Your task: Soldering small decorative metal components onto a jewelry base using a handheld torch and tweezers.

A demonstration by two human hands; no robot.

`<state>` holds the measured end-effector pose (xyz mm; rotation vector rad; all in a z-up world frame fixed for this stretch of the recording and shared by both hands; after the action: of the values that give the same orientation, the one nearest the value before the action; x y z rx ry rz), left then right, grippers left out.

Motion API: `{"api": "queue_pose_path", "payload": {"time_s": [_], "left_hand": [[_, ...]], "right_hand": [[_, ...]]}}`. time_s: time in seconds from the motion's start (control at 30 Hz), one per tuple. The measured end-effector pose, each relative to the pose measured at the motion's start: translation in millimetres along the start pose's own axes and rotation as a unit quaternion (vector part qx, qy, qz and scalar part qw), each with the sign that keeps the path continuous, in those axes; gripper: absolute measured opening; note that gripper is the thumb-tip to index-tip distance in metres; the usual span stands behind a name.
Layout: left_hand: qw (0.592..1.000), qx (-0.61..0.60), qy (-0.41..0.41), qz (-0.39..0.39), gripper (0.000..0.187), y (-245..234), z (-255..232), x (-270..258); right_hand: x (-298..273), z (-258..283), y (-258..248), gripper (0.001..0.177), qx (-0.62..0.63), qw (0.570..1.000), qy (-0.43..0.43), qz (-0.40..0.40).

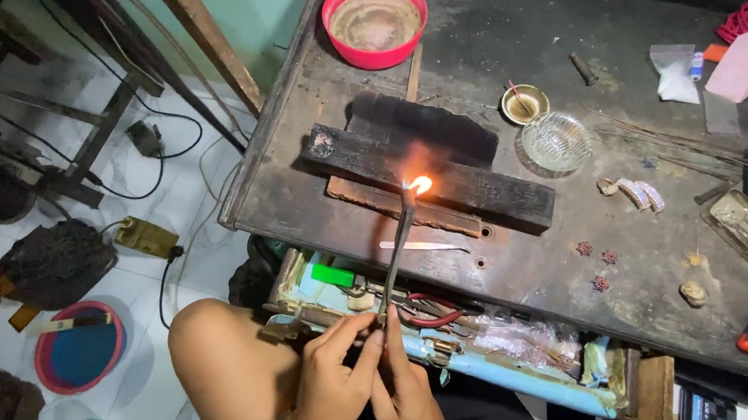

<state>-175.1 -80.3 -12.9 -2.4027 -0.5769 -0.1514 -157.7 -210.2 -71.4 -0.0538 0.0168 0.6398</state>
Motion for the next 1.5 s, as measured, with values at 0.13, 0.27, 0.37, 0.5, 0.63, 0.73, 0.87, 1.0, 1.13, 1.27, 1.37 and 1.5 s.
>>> {"api": "queue_pose_path", "payload": {"time_s": [0.13, 0.27, 0.37, 0.5, 0.63, 0.73, 0.87, 1.0, 1.13, 1.27, 1.37, 1.5], "left_hand": [[0.998, 0.017, 0.032, -0.048, 0.025, -1, 14, 6], [0.994, -0.082, -0.051, -0.048, 0.033, 0, 22, 11], [0.99, -0.122, -0.044, -0.059, 0.027, 7, 25, 5], [0.993, -0.093, -0.016, -0.071, 0.021, 11, 23, 5], [0.992, -0.098, -0.012, -0.081, 0.02, 12, 28, 7], [0.991, -0.1, -0.01, -0.086, 0.018, 14, 34, 8], [0.991, -0.107, 0.003, -0.083, 0.018, 16, 34, 8], [0.991, -0.107, 0.0, -0.078, 0.019, 19, 39, 7], [0.99, -0.102, 0.015, -0.093, 0.019, 21, 41, 6], [0.99, -0.111, 0.023, -0.09, 0.019, 23, 43, 5], [0.988, -0.121, 0.016, -0.092, 0.019, 24, 42, 4], [0.987, -0.125, 0.012, -0.098, 0.019, 22, 40, 5]], "right_hand": [[13, 33, -8, 0.08, -0.022, 0.999, -0.007, 0.027], [37, 66, -39, 0.054, -0.03, 0.995, 0.005, -0.098], [58, 81, -56, 0.059, -0.058, 0.99, 0.073, -0.103], [76, 90, -59, 0.067, -0.109, 0.968, 0.215, -0.063], [69, 59, -54, 0.052, 0.023, 0.968, 0.17, -0.18], [62, 48, -55, 0.039, 0.066, 0.956, 0.1, -0.268], [55, 47, -62, 0.012, 0.022, 0.933, 0.028, -0.358], [41, 32, -77, 0.008, -0.013, 0.942, 0.022, -0.336], [43, 50, -91, 0.038, 0.119, 0.952, 0.024, -0.28], [62, 77, -113, 0.037, -0.034, 0.965, -0.054, -0.255], [78, 80, -124, 0.013, -0.116, 0.949, -0.092, -0.28], [96, 79, -126, 0.008, -0.142, 0.919, -0.127, -0.345]]}}
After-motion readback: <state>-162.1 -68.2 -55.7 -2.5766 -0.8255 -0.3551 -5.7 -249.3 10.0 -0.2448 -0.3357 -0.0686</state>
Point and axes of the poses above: each hand's wrist, its own x-axis towards the middle knuckle, its own y-axis out of the palm, z = x × y, the point moved 2 cm from there along x, towards the middle knuckle, and after that the axes turned 9 degrees about x, right-handed, at the moved point
